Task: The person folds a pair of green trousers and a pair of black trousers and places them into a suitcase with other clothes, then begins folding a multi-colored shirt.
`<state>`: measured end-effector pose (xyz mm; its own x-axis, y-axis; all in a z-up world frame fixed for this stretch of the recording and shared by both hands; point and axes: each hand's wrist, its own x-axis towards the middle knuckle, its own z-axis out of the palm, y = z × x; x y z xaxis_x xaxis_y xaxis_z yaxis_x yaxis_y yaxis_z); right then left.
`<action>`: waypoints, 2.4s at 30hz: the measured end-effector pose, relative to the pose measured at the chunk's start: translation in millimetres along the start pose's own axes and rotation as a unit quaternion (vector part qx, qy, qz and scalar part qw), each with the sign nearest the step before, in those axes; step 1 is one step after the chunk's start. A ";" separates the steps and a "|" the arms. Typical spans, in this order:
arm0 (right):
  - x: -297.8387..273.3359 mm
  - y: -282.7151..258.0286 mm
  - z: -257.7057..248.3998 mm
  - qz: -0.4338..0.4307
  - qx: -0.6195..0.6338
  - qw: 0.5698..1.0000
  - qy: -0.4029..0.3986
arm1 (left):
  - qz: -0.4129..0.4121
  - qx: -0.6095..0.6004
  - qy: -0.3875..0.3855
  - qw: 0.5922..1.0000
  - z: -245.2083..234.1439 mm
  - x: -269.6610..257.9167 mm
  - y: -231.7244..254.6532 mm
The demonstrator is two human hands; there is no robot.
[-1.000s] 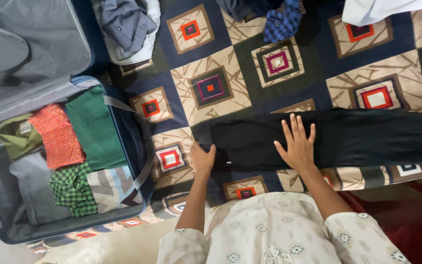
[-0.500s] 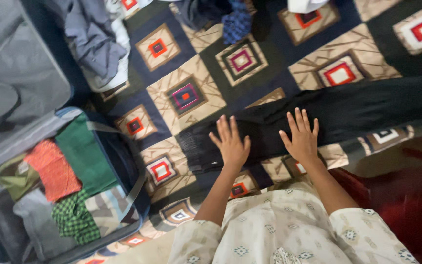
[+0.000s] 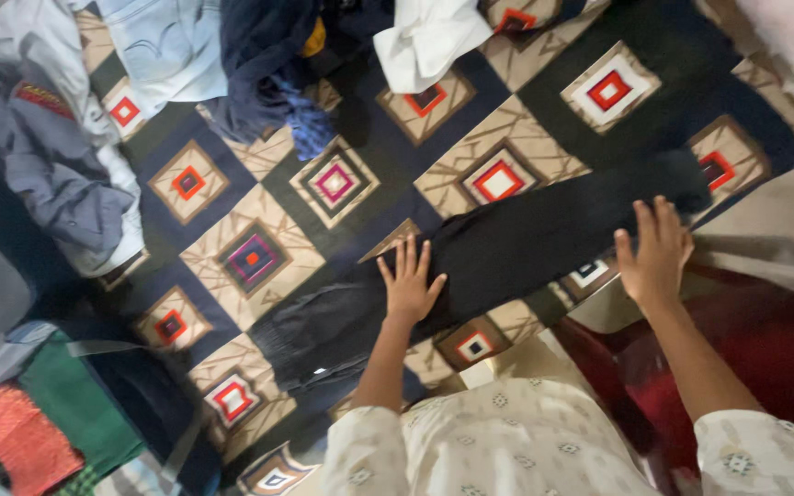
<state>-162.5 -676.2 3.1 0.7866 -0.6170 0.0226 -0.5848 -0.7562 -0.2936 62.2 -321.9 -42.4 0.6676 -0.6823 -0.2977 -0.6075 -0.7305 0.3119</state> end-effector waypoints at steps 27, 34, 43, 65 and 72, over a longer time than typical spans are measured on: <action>38.4 -80.4 -48.2 0.097 0.467 0.864 -0.163 | -0.121 -0.831 -0.042 0.541 -8.0 18.3 149.1; -42.9 -239.1 -20.9 0.057 0.559 0.784 -0.263 | -0.120 -0.871 -0.089 0.468 -49.5 -31.6 88.0; -89.8 -310.3 -13.8 -0.022 0.517 0.823 -0.235 | -0.272 -0.859 -0.038 0.431 -82.3 -104.0 -62.7; -94.2 -260.1 101.8 -0.146 0.061 0.982 -0.104 | -0.272 -0.602 0.194 0.725 19.8 -196.2 -245.0; -100.8 -262.6 107.5 -0.147 0.029 0.982 -0.117 | -0.380 -0.446 0.233 0.776 -14.8 -201.2 -225.5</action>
<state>-66.9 -392.0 -24.8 0.9476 -0.3024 -0.1034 -0.3190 -0.8763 -0.3610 71.2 -19.4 -39.5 0.8966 0.1724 -0.4080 0.4392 -0.4656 0.7683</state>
